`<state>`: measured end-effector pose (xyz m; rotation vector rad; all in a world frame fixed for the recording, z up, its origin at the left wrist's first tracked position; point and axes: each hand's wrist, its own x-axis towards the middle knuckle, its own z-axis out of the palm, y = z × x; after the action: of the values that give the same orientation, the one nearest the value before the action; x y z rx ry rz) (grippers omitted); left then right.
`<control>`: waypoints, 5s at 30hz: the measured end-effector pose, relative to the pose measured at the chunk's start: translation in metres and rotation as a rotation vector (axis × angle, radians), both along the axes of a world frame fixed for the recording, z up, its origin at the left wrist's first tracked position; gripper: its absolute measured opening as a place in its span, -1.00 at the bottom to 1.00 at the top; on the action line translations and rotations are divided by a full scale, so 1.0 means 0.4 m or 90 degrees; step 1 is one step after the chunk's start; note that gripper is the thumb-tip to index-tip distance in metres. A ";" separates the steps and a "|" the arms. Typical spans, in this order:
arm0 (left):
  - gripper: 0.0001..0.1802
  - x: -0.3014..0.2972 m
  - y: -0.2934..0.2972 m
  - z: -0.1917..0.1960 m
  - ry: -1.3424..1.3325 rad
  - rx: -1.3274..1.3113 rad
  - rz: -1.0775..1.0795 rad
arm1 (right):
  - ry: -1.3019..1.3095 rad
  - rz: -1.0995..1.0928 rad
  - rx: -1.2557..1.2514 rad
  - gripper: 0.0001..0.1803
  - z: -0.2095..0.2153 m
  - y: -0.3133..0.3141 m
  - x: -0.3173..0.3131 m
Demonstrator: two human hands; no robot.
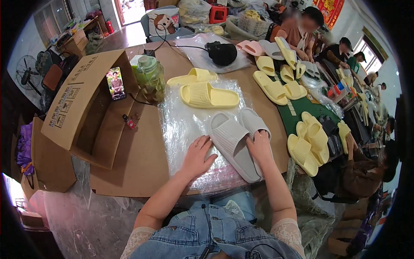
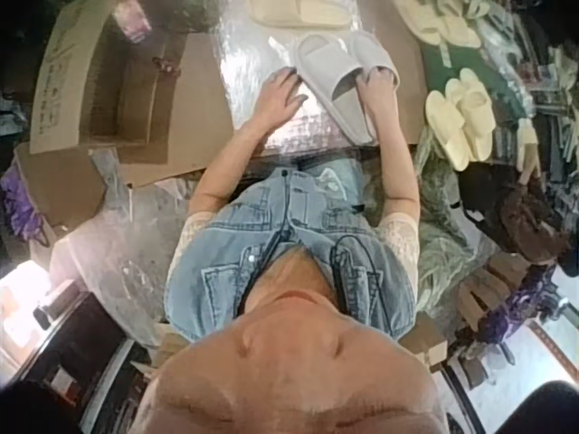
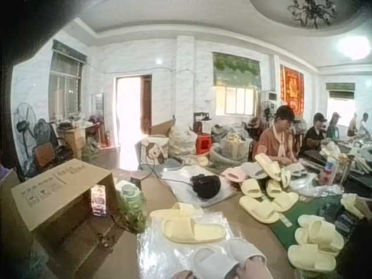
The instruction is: The person wraps pairs of yellow, white, and black plastic slippers in bubble wrap. They pick up a pair, place it on a sheet of bubble wrap, fold the wrap around the slippers, and set the wrapped pair aside. The process is repeated for multiple pairs of different colors.
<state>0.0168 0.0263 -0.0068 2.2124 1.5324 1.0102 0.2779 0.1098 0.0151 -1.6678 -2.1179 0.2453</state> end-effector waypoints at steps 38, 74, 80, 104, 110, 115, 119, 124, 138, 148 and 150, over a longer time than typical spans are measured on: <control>-0.44 0.002 0.003 -0.020 0.004 0.007 0.013 | 0.049 -0.049 0.045 -0.53 -0.008 -0.023 -0.052; -0.12 -0.024 -0.088 0.018 0.182 -0.054 -0.093 | 0.169 -0.101 0.076 -0.44 -0.068 -0.030 -0.027; -0.45 -0.011 -0.121 0.048 0.152 -0.029 -0.078 | 0.236 -0.106 0.045 -0.48 -0.059 -0.037 -0.017; -0.71 -0.041 -0.074 0.042 0.108 -0.027 0.038 | 0.422 -0.004 0.089 -0.79 -0.052 -0.333 0.267; -0.57 -0.005 -0.079 0.125 0.073 -0.058 -0.005 | 0.420 0.063 0.004 -0.73 -0.001 -0.357 0.238; -0.72 -0.011 -0.082 0.057 0.089 0.018 -0.030 | 0.457 0.025 0.052 -0.69 0.008 -0.358 0.227; -0.90 0.003 -0.087 0.065 0.032 -0.027 0.039 | 0.477 0.008 0.060 -0.65 -0.043 -0.369 0.249; -0.87 0.052 -0.066 0.079 -0.320 -0.191 0.058 | 0.517 -0.030 0.087 -0.65 -0.047 -0.389 0.251; -0.39 0.119 -0.090 0.098 0.099 -0.014 -0.061 | 0.524 -0.056 0.087 -0.68 -0.033 -0.407 0.264; -0.80 0.074 -0.049 0.068 -0.445 -0.273 0.087 | 0.478 -0.069 0.129 -0.61 -0.046 -0.410 0.275; -0.78 0.062 -0.039 0.080 -0.483 -0.312 0.113 | 0.442 -0.080 0.162 -0.58 -0.032 -0.409 0.266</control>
<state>0.0416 0.0105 0.0251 1.1771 1.4071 1.1738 0.3844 -0.0538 0.0022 -1.3072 -1.4544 0.4233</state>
